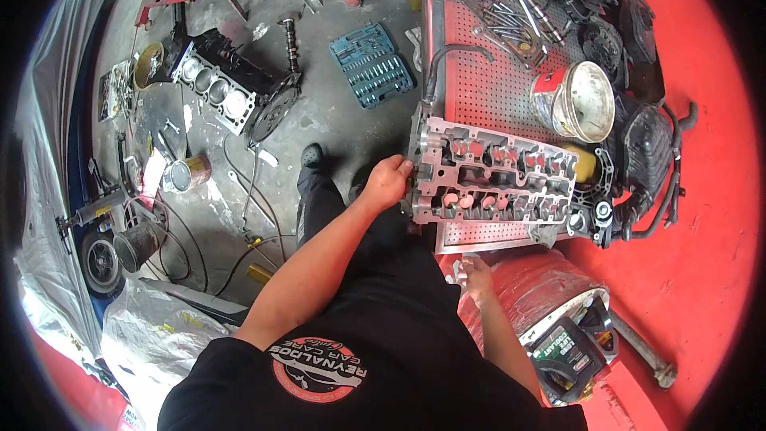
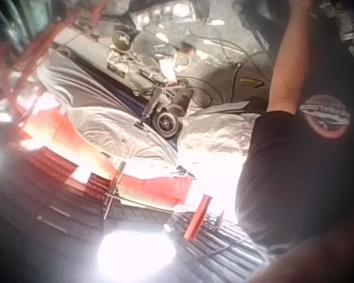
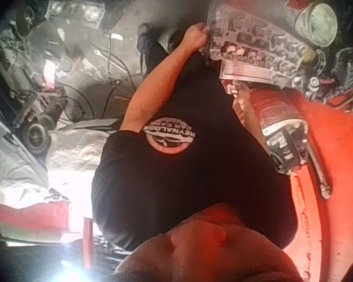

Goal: The person picks up metal components from a bucket and places them into an engine block on the floor, then handles an engine head assembly on a workbench.

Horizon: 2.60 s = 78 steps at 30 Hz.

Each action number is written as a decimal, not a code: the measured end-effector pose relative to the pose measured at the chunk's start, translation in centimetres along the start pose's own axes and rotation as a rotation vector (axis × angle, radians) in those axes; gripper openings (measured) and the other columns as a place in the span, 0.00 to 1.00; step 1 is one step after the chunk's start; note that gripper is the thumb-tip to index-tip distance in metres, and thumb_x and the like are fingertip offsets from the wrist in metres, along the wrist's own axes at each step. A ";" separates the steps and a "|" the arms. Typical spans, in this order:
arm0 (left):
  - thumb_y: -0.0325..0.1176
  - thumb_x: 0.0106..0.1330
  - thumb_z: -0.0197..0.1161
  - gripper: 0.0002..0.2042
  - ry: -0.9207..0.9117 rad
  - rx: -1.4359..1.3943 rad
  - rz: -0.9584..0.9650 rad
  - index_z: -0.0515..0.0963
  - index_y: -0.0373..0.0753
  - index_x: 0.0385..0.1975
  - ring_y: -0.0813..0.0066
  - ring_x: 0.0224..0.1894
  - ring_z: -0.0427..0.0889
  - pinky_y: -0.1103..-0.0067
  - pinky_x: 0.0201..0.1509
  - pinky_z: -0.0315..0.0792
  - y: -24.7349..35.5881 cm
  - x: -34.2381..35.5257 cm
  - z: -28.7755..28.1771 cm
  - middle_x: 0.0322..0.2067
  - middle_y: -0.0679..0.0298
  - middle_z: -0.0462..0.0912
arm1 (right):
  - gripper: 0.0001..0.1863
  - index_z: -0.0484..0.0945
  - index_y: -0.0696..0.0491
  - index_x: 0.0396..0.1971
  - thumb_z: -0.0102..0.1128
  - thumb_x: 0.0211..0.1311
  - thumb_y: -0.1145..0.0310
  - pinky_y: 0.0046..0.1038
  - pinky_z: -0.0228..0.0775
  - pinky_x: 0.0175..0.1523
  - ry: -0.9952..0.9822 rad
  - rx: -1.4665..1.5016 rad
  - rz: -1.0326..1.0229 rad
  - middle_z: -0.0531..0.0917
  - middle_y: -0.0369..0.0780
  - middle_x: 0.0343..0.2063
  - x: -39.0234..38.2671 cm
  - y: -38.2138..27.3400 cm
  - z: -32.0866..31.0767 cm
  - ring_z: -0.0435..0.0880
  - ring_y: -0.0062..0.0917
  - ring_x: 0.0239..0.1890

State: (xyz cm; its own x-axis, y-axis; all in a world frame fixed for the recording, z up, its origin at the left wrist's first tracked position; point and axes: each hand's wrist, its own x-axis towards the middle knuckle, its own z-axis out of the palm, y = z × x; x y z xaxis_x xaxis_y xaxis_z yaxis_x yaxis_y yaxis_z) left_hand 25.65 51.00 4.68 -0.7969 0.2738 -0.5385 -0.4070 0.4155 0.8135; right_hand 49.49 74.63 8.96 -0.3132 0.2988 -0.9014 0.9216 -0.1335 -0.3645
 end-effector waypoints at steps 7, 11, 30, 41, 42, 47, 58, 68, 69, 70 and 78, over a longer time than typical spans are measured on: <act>0.46 0.66 0.49 0.19 0.078 0.291 -0.175 0.75 0.33 0.36 0.44 0.45 0.76 0.59 0.50 0.69 -6.4 -4.2 -3.8 0.36 0.43 0.79 | 0.24 0.70 0.57 0.54 0.56 0.63 0.58 0.30 0.69 0.52 -0.200 -0.011 0.121 0.77 0.39 0.47 -1.4 0.3 3.3 0.76 0.25 0.47; 0.43 0.64 0.54 0.19 -0.067 0.531 -0.340 0.72 0.37 0.48 0.50 0.53 0.74 0.58 0.56 0.67 -14.3 -8.4 -7.9 0.48 0.51 0.77 | 0.32 0.66 0.53 0.60 0.60 0.60 0.52 0.29 0.63 0.60 -0.388 -0.145 0.153 0.70 0.41 0.57 -0.6 3.1 4.6 0.68 0.27 0.60; 0.50 0.61 0.56 0.36 -0.221 0.490 -1.042 0.50 0.48 0.68 0.48 0.64 0.61 0.51 0.60 0.61 -22.3 -12.3 -19.9 0.63 0.50 0.59 | 0.24 0.62 0.57 0.61 0.40 0.71 0.61 0.35 0.43 0.69 0.880 -0.865 -0.950 0.63 0.46 0.62 2.8 -17.2 16.0 0.57 0.37 0.66; 0.49 0.59 0.58 0.39 -0.266 0.691 -0.907 0.50 0.38 0.67 0.51 0.55 0.71 0.65 0.59 0.67 -28.5 -11.5 -23.3 0.52 0.43 0.70 | 0.28 0.57 0.59 0.64 0.40 0.71 0.59 0.32 0.41 0.71 0.748 -0.463 -0.915 0.60 0.44 0.65 3.8 -16.4 16.5 0.54 0.31 0.68; 0.49 0.59 0.58 0.39 -0.262 0.697 -0.898 0.50 0.38 0.67 0.51 0.55 0.71 0.65 0.59 0.67 -28.5 -11.3 -23.5 0.52 0.43 0.70 | 0.27 0.58 0.58 0.64 0.39 0.70 0.58 0.33 0.41 0.70 0.737 -0.425 -0.925 0.61 0.44 0.64 3.7 -16.7 16.9 0.55 0.31 0.67; 0.49 0.59 0.57 0.39 -0.298 0.734 -0.888 0.50 0.38 0.67 0.51 0.55 0.71 0.65 0.58 0.68 -29.2 -10.7 -23.9 0.52 0.43 0.70 | 0.28 0.57 0.59 0.65 0.39 0.71 0.57 0.32 0.41 0.70 0.734 -0.432 -0.920 0.60 0.44 0.65 3.9 -17.1 16.4 0.55 0.30 0.68; 0.50 0.56 0.59 0.42 -0.313 0.726 -0.886 0.49 0.36 0.67 0.50 0.56 0.71 0.65 0.61 0.65 -28.4 -10.9 -24.8 0.53 0.43 0.69 | 0.28 0.58 0.55 0.64 0.37 0.69 0.56 0.37 0.40 0.70 0.937 -0.799 -0.821 0.60 0.47 0.64 2.2 -17.1 17.1 0.54 0.40 0.68; 0.42 0.53 0.62 0.18 -0.155 0.209 -0.214 0.77 0.36 0.41 0.57 0.45 0.81 0.68 0.48 0.75 -15.8 -3.8 -17.0 0.38 0.54 0.82 | 0.28 0.60 0.64 0.61 0.40 0.69 0.58 0.37 0.43 0.70 0.695 -0.699 -1.181 0.66 0.46 0.61 4.8 -16.7 16.7 0.58 0.35 0.66; 0.40 0.55 0.61 0.18 -0.103 -0.051 0.207 0.78 0.37 0.42 0.59 0.50 0.78 0.70 0.51 0.73 -14.3 -3.1 -12.3 0.44 0.54 0.80 | 0.31 0.59 0.63 0.62 0.43 0.68 0.55 0.37 0.48 0.68 0.742 -0.676 -1.122 0.65 0.49 0.61 3.5 -17.6 16.4 0.62 0.37 0.65; 0.38 0.58 0.58 0.15 -0.106 -0.036 0.515 0.78 0.37 0.41 0.58 0.53 0.75 0.71 0.55 0.70 -11.6 -1.7 -6.9 0.49 0.54 0.77 | 0.32 0.59 0.63 0.62 0.42 0.68 0.53 0.37 0.48 0.68 0.713 -0.483 -1.070 0.65 0.50 0.62 2.6 -17.7 16.2 0.62 0.38 0.64; 0.31 0.56 0.56 0.13 -0.180 -0.217 0.331 0.68 0.34 0.40 0.51 0.38 0.79 0.62 0.41 0.73 -1.9 0.9 -1.2 0.32 0.47 0.78 | 0.26 0.62 0.60 0.61 0.44 0.68 0.61 0.36 0.51 0.66 0.659 -0.611 -1.109 0.69 0.49 0.59 4.7 -14.8 12.8 0.66 0.38 0.61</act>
State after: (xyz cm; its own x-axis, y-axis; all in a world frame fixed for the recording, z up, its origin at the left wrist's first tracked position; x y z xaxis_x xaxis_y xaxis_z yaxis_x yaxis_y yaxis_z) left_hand 25.15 49.48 2.90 -0.8176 0.5164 -0.2547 -0.2419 0.0932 0.9658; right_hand 31.45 65.95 7.09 -0.9192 0.3774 0.1123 0.2797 0.8265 -0.4885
